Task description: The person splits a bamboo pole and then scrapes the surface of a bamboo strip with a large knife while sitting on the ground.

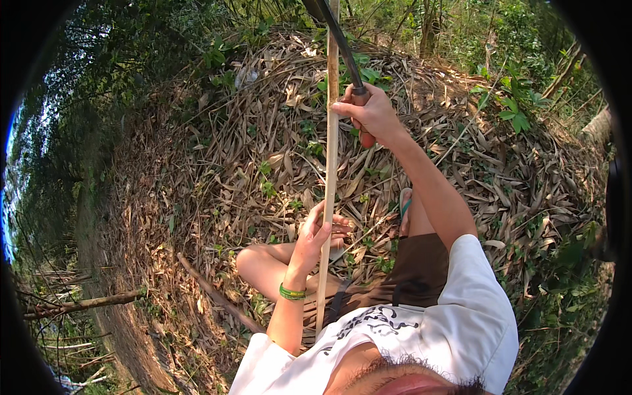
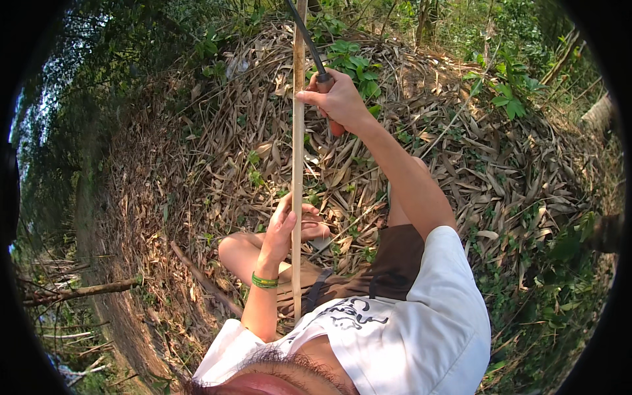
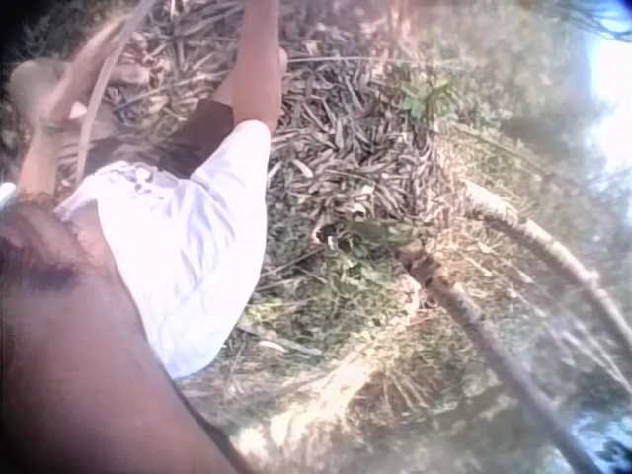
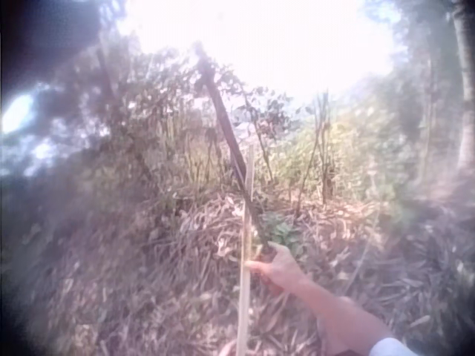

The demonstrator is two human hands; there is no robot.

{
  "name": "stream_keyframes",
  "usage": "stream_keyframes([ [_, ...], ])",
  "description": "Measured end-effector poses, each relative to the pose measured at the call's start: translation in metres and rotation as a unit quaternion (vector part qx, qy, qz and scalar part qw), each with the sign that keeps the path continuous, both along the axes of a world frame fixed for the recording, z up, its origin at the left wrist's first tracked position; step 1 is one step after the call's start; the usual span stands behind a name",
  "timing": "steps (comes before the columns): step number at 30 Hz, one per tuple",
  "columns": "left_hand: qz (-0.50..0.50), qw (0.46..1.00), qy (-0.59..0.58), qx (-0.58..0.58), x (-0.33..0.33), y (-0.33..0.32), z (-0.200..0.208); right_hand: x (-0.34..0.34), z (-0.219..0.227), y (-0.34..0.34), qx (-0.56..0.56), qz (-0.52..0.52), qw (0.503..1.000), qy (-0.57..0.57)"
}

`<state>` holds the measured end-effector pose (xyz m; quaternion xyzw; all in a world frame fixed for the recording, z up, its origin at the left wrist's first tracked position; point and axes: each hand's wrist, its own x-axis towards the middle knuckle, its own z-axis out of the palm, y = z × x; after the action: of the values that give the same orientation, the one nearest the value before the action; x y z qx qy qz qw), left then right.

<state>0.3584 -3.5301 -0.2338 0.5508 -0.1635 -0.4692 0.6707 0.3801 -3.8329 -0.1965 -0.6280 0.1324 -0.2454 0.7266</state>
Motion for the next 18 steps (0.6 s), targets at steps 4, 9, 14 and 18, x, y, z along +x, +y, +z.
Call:
stream_keyframes([
  [4,-0.044,0.995,0.062,-0.057,0.023,-0.024,-0.01,-0.001,-0.019,-0.016,-0.268,-0.111,0.956,-0.034],
  [9,0.006,0.996,0.085,-0.031,0.029,-0.042,-0.002,-0.039,-0.037,-0.008,-0.541,-0.049,0.828,0.139],
  [14,0.003,1.0,0.017,-0.007,0.02,-0.042,-0.013,-0.056,-0.048,0.009,-0.669,0.035,0.741,0.047],
  [18,-0.013,1.0,-0.024,-0.01,0.012,-0.039,-0.007,-0.037,-0.034,-0.043,-0.663,-0.053,0.734,0.14],
])
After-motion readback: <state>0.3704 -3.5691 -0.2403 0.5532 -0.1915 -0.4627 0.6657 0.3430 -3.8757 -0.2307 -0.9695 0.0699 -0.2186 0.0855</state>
